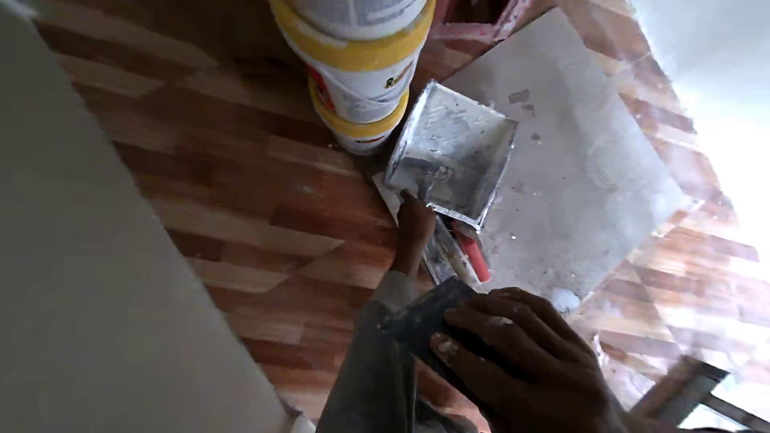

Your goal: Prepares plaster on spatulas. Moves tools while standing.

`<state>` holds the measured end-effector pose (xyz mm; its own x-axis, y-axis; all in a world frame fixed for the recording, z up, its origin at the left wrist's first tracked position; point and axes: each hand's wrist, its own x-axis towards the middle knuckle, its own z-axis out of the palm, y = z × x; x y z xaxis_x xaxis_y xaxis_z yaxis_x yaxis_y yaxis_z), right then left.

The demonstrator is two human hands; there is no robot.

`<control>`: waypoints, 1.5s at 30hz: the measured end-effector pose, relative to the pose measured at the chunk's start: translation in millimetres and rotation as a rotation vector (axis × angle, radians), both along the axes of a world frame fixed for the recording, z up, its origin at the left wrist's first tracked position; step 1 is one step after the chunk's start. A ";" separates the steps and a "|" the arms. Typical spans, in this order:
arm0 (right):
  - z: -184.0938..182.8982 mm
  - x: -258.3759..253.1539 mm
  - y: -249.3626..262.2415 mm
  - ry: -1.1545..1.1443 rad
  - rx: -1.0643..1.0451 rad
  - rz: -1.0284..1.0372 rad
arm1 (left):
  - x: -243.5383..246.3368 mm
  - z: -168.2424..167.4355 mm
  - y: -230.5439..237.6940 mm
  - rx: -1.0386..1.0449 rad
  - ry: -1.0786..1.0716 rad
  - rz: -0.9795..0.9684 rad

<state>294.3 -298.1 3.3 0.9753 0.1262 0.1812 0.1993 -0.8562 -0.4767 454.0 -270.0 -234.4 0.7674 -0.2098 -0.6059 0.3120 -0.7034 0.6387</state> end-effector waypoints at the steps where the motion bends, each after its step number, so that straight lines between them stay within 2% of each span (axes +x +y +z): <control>1: 2.5 -0.2 -1.6 0.026 0.009 -0.047 | 3.6 1.3 -3.0 0.018 0.009 0.010; 4: 5.4 -0.5 -3.3 0.075 0.096 -0.175 | -9.3 10.3 12.8 -0.052 -0.036 0.007; 6: 9.2 2.2 -5.4 0.107 0.256 -0.274 | -14.6 30.1 14.4 -0.100 -0.019 0.000; 8: 20.1 9.4 -10.1 0.162 0.613 -0.406 | -10.6 56.0 14.6 -0.187 0.085 0.050; 10: 34.9 17.5 -17.2 0.199 0.907 -0.548 | -6.6 85.8 44.6 -0.338 0.234 0.074; 12: 33.7 9.6 -42.9 0.191 0.934 -0.587 | 7.4 116.4 73.6 -0.429 0.395 0.034; 15: 33.5 -21.7 -65.4 0.189 0.761 -0.589 | 11.5 153.6 124.7 -0.342 0.567 0.038; 17: 36.4 -34.4 -75.4 0.181 0.658 -0.621 | 7.6 153.4 144.0 -0.315 0.600 0.165; 19: 37.7 -42.8 -88.4 0.212 0.642 -0.758 | -11.1 148.3 148.5 -0.298 0.622 0.301; 22: 40.4 -44.9 -109.7 0.328 0.912 -0.964 | -42.1 156.0 145.2 -0.405 0.642 0.420; 24: 48.2 -36.8 -117.0 0.400 1.104 -1.082 | -48.7 178.0 131.6 -0.465 0.649 0.469; 25: 55.2 -30.1 -117.9 0.401 1.136 -1.107 | -50.4 190.6 123.8 -0.506 0.649 0.481; 27: 78.7 -17.4 -115.2 0.334 1.026 -1.063 | -52.3 219.6 111.8 -0.606 0.648 0.453; 30: 132.5 5.3 -116.3 0.189 0.680 -0.902 | -36.5 275.9 86.8 -0.654 0.747 0.339; 32: 164.2 21.9 -121.4 0.109 0.597 -0.839 | -27.5 313.0 68.0 -0.618 0.791 0.303; 35: 205.9 40.1 -123.9 0.121 0.576 -0.783 | -22.2 365.4 43.4 -0.454 0.688 0.280; 39: 222.2 64.7 -127.8 0.160 0.462 -0.746 | 3.4 413.3 20.5 -0.386 0.641 0.157; 45: 204.6 93.8 -110.7 0.221 0.367 -0.657 | 31.2 429.8 12.2 -0.393 0.650 0.039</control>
